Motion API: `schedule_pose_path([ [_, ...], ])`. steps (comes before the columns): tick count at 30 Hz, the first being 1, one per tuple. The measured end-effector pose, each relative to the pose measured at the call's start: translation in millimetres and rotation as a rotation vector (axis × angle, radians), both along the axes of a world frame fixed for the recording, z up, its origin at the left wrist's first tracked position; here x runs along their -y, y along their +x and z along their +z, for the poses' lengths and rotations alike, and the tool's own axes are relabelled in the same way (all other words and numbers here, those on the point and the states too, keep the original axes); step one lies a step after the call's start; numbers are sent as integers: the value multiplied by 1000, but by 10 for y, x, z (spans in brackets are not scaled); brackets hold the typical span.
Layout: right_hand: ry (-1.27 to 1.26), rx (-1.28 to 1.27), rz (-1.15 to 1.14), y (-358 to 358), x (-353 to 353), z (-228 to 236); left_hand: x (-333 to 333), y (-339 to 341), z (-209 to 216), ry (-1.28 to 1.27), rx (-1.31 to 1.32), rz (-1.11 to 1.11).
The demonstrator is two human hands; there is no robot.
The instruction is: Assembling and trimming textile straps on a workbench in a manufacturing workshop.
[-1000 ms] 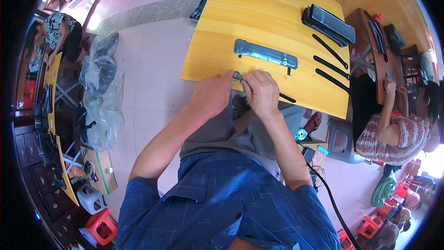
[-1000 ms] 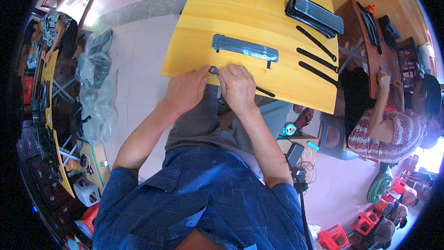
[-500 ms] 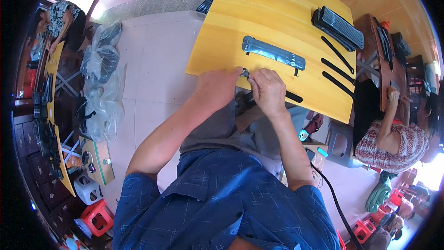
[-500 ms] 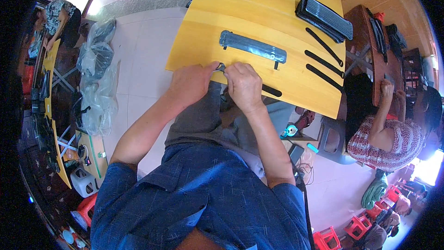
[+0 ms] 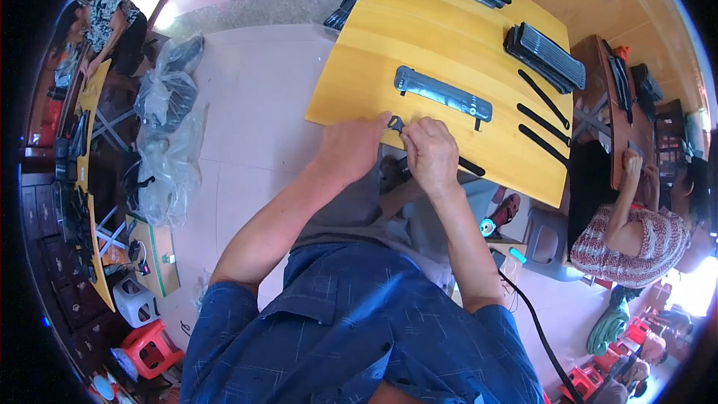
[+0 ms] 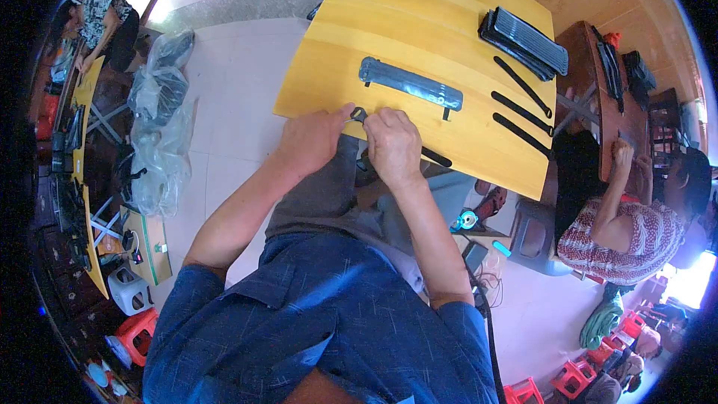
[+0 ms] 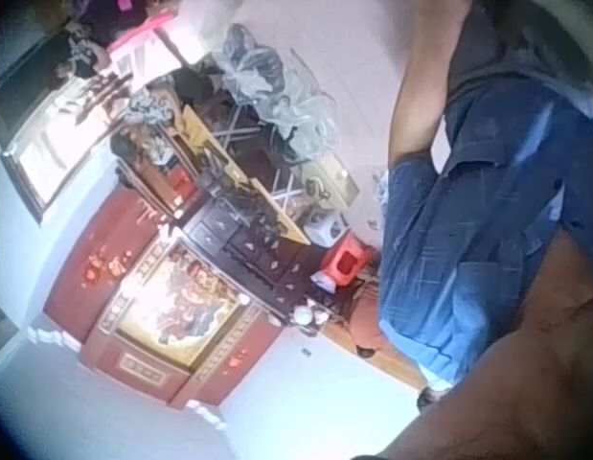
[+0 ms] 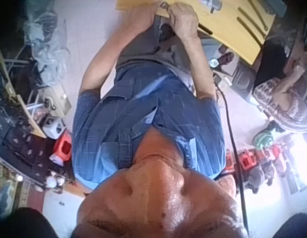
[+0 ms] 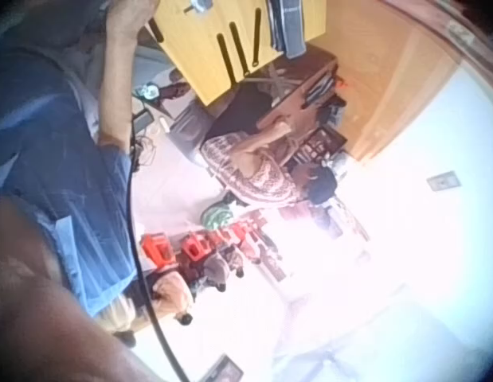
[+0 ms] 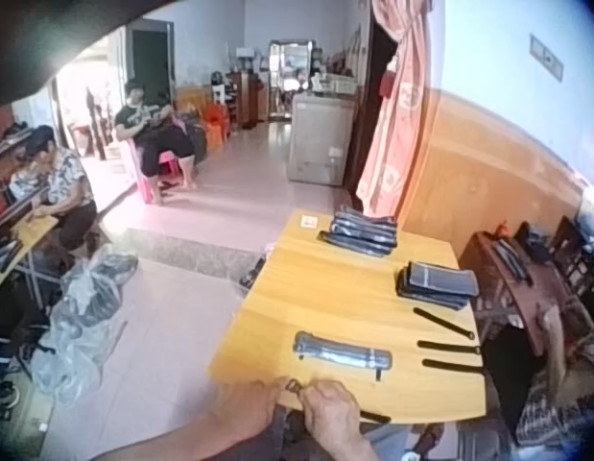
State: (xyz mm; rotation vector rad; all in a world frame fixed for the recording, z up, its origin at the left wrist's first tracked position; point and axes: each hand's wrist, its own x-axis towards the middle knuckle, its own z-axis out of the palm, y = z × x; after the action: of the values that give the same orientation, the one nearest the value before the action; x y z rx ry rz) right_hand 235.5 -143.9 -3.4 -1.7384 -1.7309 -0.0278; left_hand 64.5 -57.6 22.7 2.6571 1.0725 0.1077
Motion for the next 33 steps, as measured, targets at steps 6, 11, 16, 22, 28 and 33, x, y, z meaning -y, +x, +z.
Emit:
schedule_pose_path([
  [6, -102, -32, -43, -74, -78, 259, 14, 1, 37, 13, -6, -21],
  [11, -226, -153, -16, -40, -189, 114, -33, 30, 56, 11, -41, -32],
  [16, -160, -229, 33, -20, -207, 66, -182, 59, 67, -38, -31, -109],
  [22, -110, -220, 45, 7, -249, 37, -136, 84, 188, -75, -45, -70],
  [28, -139, -327, 34, 97, -235, 45, -98, -92, 108, -81, -20, -84],
  [33, -160, -568, -2, 35, -57, 259, -82, -263, 174, -428, 387, 8],
])
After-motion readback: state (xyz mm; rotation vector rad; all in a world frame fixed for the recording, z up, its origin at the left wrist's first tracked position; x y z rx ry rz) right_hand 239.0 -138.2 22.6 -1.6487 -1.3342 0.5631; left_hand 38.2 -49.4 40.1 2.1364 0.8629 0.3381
